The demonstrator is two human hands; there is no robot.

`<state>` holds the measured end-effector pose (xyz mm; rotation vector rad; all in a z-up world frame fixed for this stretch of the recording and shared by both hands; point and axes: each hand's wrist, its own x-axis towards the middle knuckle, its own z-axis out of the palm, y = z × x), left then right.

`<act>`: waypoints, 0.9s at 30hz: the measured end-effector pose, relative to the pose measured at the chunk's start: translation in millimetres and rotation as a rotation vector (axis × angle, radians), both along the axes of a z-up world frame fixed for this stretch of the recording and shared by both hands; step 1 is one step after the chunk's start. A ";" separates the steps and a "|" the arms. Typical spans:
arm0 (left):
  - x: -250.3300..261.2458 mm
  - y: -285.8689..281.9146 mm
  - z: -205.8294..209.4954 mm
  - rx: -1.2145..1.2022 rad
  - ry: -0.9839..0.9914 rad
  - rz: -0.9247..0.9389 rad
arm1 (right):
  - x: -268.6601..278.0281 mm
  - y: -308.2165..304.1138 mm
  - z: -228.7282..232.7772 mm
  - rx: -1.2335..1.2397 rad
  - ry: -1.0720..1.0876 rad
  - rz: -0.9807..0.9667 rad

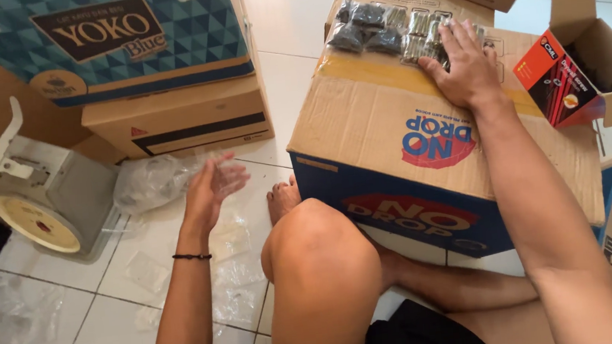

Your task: Sort small metal bolts from a plastic bag into a cardboard box while sitting on the floor.

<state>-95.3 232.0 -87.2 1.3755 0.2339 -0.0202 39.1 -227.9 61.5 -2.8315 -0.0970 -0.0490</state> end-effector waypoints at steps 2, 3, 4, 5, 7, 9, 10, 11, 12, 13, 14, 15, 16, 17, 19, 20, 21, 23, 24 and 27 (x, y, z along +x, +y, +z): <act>19.0 -11.9 32.7 -0.273 -0.059 -0.020 | 0.6 0.7 1.0 0.014 -0.015 0.002; 33.1 -18.9 47.3 -0.404 -0.149 -0.142 | 0.3 0.7 2.5 -0.002 0.006 -0.006; 47.0 -26.2 61.6 -0.534 -0.236 -0.267 | 0.4 0.8 3.6 -0.019 0.027 -0.014; 56.4 -46.1 93.0 -0.531 -0.237 -0.276 | 3.6 -3.6 -1.2 -0.016 0.023 -0.022; 74.2 -87.9 153.4 -0.461 -0.297 -0.429 | 9.3 -13.9 -12.4 0.028 -0.307 0.101; 98.7 -128.6 177.3 -0.420 -0.348 -0.521 | 4.1 -14.1 -10.3 0.264 -0.412 0.155; 110.7 -150.3 189.4 -0.378 -0.401 -0.601 | 1.6 -15.2 -8.9 0.501 -0.515 0.222; 126.8 -168.9 184.3 -0.381 -0.404 -0.617 | -3.2 -12.4 -8.7 0.495 -0.524 0.210; 142.8 -188.2 179.6 -0.380 -0.470 -0.687 | -7.3 -9.9 -8.5 0.804 -0.286 0.306; 158.7 -210.1 174.6 -0.380 -0.533 -0.760 | -12.2 -9.2 -9.0 1.103 -0.035 0.396; 164.1 -222.6 172.8 -0.384 -0.534 -0.779 | -13.5 -5.5 -6.2 1.102 -0.048 0.381; 168.8 -237.8 170.3 -0.372 -0.505 -0.791 | -16.1 -4.2 -3.6 1.183 -0.017 0.322; 172.9 -252.8 167.6 -0.359 -0.478 -0.802 | -18.6 -2.6 -1.1 1.265 0.012 0.262; 180.0 -262.8 155.1 -0.367 -0.485 -0.817 | -4.9 -12.7 -16.0 1.256 -0.003 0.254; 191.0 -276.4 126.9 -0.448 -0.513 -0.902 | 21.8 -27.5 -49.1 1.314 -0.182 0.250; 188.3 -278.0 125.3 -0.452 -0.513 -0.905 | 24.8 -30.4 -49.0 1.311 -0.184 0.247; 183.9 -277.3 122.8 -0.520 -0.509 -0.936 | 26.8 -30.9 -50.6 1.393 -0.173 0.230; 179.1 -277.1 117.3 -0.589 -0.502 -0.968 | 24.6 -28.8 -49.0 1.475 -0.163 0.209; 178.7 -277.6 114.6 -0.532 -0.555 -0.967 | 20.5 -25.9 -45.4 1.566 -0.107 0.206; 166.8 -280.7 119.0 -0.442 -0.651 -0.932 | 22.3 -17.4 -61.1 1.643 0.010 0.243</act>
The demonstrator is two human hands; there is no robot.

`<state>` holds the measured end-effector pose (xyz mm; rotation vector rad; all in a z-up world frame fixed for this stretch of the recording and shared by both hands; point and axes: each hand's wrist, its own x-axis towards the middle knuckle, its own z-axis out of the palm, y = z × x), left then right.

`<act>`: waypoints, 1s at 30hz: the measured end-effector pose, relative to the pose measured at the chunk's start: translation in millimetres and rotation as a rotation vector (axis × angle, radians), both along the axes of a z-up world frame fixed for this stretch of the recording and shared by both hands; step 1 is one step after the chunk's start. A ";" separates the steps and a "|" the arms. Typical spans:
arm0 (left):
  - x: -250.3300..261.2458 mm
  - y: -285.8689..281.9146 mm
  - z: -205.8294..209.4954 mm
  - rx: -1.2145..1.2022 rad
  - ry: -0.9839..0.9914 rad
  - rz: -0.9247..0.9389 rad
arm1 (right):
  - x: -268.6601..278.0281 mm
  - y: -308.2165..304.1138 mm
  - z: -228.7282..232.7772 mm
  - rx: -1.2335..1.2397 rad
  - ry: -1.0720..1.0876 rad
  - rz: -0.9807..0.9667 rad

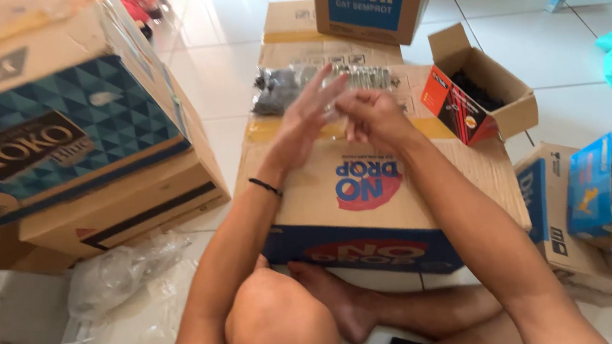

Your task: Sort small metal bolts from a plastic bag into a cardboard box while sitting on the floor.

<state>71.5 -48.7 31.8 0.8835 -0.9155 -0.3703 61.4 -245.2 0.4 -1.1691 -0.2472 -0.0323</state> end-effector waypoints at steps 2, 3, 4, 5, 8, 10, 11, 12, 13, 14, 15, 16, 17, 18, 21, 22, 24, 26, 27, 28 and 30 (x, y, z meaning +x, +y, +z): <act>-14.9 -4.0 14.8 -0.001 -0.045 0.039 | -1.8 8.8 -2.2 -0.016 0.002 0.055; -25.5 -6.6 23.2 -0.073 0.009 0.110 | -8.1 14.6 2.8 -0.079 0.037 0.097; -38.3 -11.6 29.0 -0.147 0.070 0.176 | -17.5 17.6 5.5 -0.144 0.079 0.135; -28.9 -13.2 26.7 -0.146 0.065 0.171 | -22.1 20.8 23.1 -0.144 0.074 0.130; -4.9 -15.8 6.2 -0.126 -0.002 0.468 | -35.9 23.0 47.6 -0.383 -0.040 0.001; 17.0 -8.3 -10.8 0.205 -0.337 0.968 | -29.7 20.0 40.3 -0.805 -0.238 -0.471; 22.8 -6.7 -17.2 0.201 -0.335 0.974 | -35.1 21.5 45.7 -0.809 -0.243 -0.466; 28.7 -5.2 -23.4 0.228 -0.454 1.080 | -40.7 23.0 50.8 -0.686 -0.319 -0.458; 34.6 -3.8 -29.7 0.256 -0.575 1.184 | -46.4 24.4 55.9 -0.562 -0.392 -0.448; 33.9 -0.7 -29.4 0.257 -0.571 1.189 | -48.4 27.1 59.3 -0.564 -0.392 -0.442; 33.1 2.0 -29.2 0.349 -0.699 1.249 | -50.4 29.4 62.7 -0.523 -0.414 -0.352; 32.2 3.1 -29.2 0.441 -0.828 1.301 | -53.3 30.4 65.8 -0.482 -0.433 -0.265; 34.7 2.4 -37.7 0.442 -0.825 1.302 | -53.0 31.5 62.3 -0.485 -0.431 -0.263; 40.6 -0.5 -42.8 0.492 -0.937 1.338 | -50.8 30.9 61.5 -0.500 -0.385 -0.257; 28.7 -2.5 -34.1 0.576 -1.071 1.363 | -48.7 29.5 62.0 -0.507 -0.323 -0.250; 21.5 -2.2 -25.4 0.606 -1.099 1.357 | -47.0 28.9 64.6 -0.498 -0.313 -0.248; 18.1 -3.3 -28.7 0.578 -1.097 1.352 | -55.0 30.0 69.3 -0.507 -0.294 -0.286; 18.4 -3.1 -22.3 0.548 -1.105 1.355 | -53.5 31.0 75.1 -0.512 -0.287 -0.321; 17.9 -2.9 -18.6 0.518 -1.110 1.330 | -50.1 30.8 74.7 -0.482 -0.260 -0.313; 10.9 -3.1 -22.0 0.499 -1.106 1.290 | -53.0 30.3 67.9 -0.450 -0.214 -0.306; 12.9 -5.2 -25.1 0.480 -1.127 1.296 | -51.9 30.3 66.7 -0.438 -0.206 -0.293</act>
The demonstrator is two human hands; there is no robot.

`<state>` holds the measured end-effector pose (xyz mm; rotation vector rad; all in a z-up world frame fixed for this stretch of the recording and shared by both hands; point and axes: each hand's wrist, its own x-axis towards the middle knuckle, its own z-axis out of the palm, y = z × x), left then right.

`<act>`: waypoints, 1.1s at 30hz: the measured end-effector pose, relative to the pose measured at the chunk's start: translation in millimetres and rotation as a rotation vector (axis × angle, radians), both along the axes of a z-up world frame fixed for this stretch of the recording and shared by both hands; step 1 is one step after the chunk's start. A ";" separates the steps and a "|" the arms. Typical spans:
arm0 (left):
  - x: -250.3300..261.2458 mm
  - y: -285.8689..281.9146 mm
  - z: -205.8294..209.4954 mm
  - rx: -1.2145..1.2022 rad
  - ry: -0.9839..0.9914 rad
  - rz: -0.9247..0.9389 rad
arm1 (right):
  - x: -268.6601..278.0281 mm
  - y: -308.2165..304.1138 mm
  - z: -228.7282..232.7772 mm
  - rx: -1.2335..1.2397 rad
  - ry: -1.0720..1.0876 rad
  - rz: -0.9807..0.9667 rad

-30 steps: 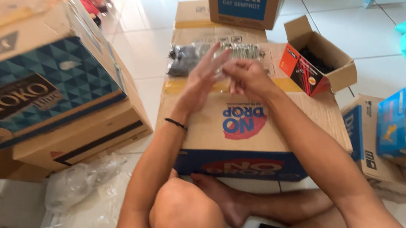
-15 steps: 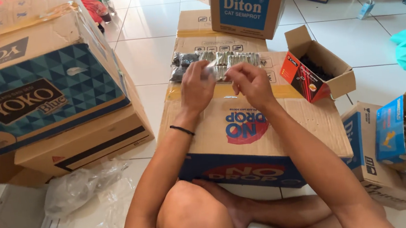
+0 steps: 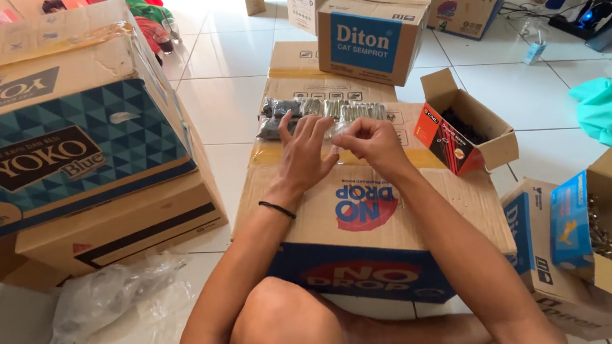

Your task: Sort small metal bolts from a plastic bag into a cardboard box while sitting on the floor.

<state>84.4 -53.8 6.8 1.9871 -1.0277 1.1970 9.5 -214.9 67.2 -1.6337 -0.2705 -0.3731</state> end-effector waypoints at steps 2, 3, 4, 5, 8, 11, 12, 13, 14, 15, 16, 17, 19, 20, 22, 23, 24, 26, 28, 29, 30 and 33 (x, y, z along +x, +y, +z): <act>4.6 -0.6 -3.9 0.002 -0.018 -0.011 | 6.1 -4.0 -5.7 0.016 0.015 0.006; 7.4 0.0 -6.4 -0.016 -0.024 0.009 | 10.6 -7.8 -10.8 0.084 0.042 0.004; 13.5 0.7 -5.9 -0.036 -0.037 0.031 | 18.6 -11.6 -12.9 0.149 0.061 0.005; 12.2 0.0 -7.5 -0.036 -0.034 0.029 | 15.5 -13.0 -12.7 0.149 0.064 0.002; 16.1 0.3 -12.1 -0.035 -0.003 0.042 | 13.5 -13.8 -10.4 0.110 0.032 -0.060; 22.3 0.1 -19.2 -0.010 -0.046 0.108 | 14.6 -15.7 -11.3 0.152 -0.023 -0.082; 21.2 1.7 -17.8 -0.009 -0.046 0.139 | 15.4 -17.2 -10.6 0.158 -0.074 -0.092; 19.8 3.2 -16.0 -0.009 -0.046 0.170 | 15.9 -18.7 -9.6 0.164 -0.125 -0.101; 19.6 3.8 -15.8 -0.011 -0.045 0.170 | 13.5 -19.7 -7.9 0.162 -0.124 -0.100; 19.3 4.3 -15.4 -0.003 -0.055 0.192 | 11.0 -20.7 -6.0 0.063 -0.164 -0.117; 20.6 4.4 -13.1 0.004 -0.068 0.214 | 9.9 -22.1 -2.4 -0.038 -0.207 -0.132; 19.3 4.4 -13.6 0.001 -0.070 0.215 | 8.7 -19.8 -4.5 -0.040 -0.210 -0.131; 18.2 3.8 -12.0 0.049 -0.110 0.266 | 7.0 -15.8 -7.2 -0.268 -0.240 -0.176; 15.6 4.2 -9.6 0.047 -0.114 0.265 | 6.5 -15.0 -7.6 -0.269 -0.245 -0.178; 10.5 6.3 -4.9 0.114 -0.111 0.351 | 6.2 -12.4 -8.2 -0.423 -0.453 -0.234; 13.8 6.6 -4.1 0.111 -0.116 0.354 | 8.2 -12.3 -5.5 -0.424 -0.459 -0.233; 14.0 6.9 -6.4 0.116 -0.109 0.395 | 7.4 -12.3 -5.4 -0.436 -0.533 -0.219; 15.4 7.3 -10.8 0.119 -0.103 0.439 | 7.0 -11.5 -6.1 -0.449 -0.608 -0.203; 18.3 6.5 -13.8 0.122 -0.105 0.459 | 7.8 -10.8 -6.7 -0.481 -0.631 -0.187; 17.5 5.7 -13.7 0.120 -0.107 0.459 | 9.3 -11.4 -9.0 -0.482 -0.634 -0.188; 17.2 5.1 -13.3 0.118 -0.100 0.418 | 11.2 -11.8 -11.0 -0.476 -0.602 -0.157; 6.3 4.2 -3.2 0.127 -0.121 0.344 | 10.5 -10.4 -14.2 -0.466 -0.543 -0.112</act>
